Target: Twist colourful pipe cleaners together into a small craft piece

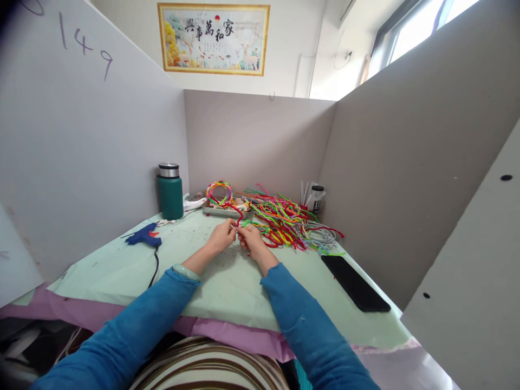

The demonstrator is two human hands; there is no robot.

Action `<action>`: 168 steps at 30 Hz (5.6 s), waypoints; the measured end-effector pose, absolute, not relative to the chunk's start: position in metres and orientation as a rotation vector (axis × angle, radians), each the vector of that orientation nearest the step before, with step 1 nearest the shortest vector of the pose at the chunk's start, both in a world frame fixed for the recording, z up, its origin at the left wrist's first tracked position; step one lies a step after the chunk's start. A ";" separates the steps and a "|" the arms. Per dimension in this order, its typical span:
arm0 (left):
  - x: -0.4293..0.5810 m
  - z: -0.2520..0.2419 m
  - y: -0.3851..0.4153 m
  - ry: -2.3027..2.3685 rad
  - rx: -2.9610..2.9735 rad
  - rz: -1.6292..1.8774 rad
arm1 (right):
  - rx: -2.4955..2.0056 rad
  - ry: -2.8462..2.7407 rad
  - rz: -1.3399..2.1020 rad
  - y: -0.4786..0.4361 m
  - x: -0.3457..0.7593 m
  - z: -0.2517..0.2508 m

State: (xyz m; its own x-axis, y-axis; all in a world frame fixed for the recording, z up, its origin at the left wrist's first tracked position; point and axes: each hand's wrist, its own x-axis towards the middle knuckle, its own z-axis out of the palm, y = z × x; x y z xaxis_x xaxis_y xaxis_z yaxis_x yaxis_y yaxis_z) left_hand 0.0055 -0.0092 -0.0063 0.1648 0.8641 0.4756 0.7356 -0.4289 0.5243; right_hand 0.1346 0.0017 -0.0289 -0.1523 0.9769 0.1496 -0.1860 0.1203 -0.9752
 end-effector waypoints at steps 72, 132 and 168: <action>0.006 -0.007 -0.010 1.719 2.452 0.809 | -1.122 -1.422 1.105 -0.001 0.132 -0.030; 0.007 -0.005 -0.010 1.638 2.348 1.006 | -0.979 -1.299 1.214 0.002 0.134 -0.031; 0.005 -0.004 -0.013 1.760 2.427 0.782 | -1.051 -1.419 1.071 0.004 0.134 -0.035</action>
